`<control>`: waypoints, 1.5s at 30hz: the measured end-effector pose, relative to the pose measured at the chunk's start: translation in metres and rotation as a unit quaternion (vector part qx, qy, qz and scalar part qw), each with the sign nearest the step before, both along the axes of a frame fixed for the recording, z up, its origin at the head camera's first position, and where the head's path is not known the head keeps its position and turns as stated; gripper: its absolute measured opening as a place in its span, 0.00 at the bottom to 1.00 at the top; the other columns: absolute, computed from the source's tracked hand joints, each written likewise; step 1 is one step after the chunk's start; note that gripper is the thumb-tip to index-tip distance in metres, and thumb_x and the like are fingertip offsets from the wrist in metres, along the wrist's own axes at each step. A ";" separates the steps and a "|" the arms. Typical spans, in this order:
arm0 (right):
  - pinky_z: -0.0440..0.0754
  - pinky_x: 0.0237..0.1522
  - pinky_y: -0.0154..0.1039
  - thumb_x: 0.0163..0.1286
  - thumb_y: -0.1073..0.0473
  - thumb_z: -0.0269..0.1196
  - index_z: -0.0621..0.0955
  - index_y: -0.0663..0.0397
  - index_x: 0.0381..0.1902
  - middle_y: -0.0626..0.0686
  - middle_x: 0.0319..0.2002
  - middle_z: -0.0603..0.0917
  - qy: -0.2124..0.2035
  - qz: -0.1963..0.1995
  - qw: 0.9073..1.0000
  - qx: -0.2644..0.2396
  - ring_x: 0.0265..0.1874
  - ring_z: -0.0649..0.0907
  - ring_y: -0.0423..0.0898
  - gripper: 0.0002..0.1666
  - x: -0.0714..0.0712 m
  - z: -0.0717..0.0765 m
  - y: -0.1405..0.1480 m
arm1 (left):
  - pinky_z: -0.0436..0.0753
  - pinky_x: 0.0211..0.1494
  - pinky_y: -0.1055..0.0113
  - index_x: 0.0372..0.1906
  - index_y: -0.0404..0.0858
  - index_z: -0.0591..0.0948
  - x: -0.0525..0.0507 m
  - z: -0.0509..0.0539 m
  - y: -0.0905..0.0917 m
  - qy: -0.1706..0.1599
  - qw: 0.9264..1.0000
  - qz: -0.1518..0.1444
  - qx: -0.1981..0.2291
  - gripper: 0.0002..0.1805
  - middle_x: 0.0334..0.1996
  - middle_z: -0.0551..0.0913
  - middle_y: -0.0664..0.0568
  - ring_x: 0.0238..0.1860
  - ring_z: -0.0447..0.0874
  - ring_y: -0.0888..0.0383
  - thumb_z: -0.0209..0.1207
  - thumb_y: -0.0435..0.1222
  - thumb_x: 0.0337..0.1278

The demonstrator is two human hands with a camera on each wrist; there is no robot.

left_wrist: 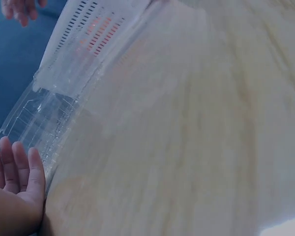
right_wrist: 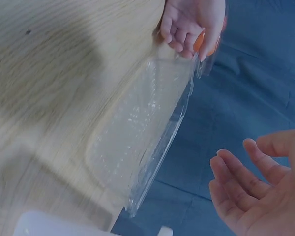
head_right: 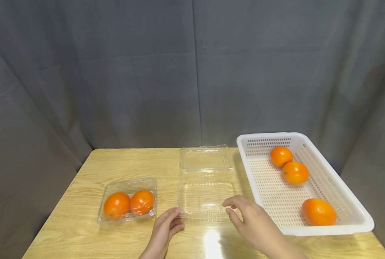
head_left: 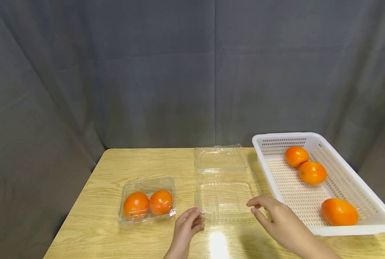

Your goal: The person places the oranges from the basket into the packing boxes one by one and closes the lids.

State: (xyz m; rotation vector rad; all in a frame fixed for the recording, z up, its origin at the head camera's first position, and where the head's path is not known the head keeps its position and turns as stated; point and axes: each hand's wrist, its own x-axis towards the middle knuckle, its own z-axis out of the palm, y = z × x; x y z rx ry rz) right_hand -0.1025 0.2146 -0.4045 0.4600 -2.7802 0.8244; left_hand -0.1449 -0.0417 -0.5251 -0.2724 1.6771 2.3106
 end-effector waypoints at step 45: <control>0.82 0.41 0.60 0.66 0.67 0.63 0.82 0.69 0.44 0.58 0.35 0.85 -0.075 0.019 0.988 0.136 0.35 0.83 0.58 0.11 -0.125 0.022 0.146 | 0.84 0.45 0.70 0.52 0.32 0.79 0.004 -0.002 -0.011 0.003 0.999 0.004 0.053 0.20 0.39 0.82 0.52 0.39 0.80 0.61 0.60 0.44 0.68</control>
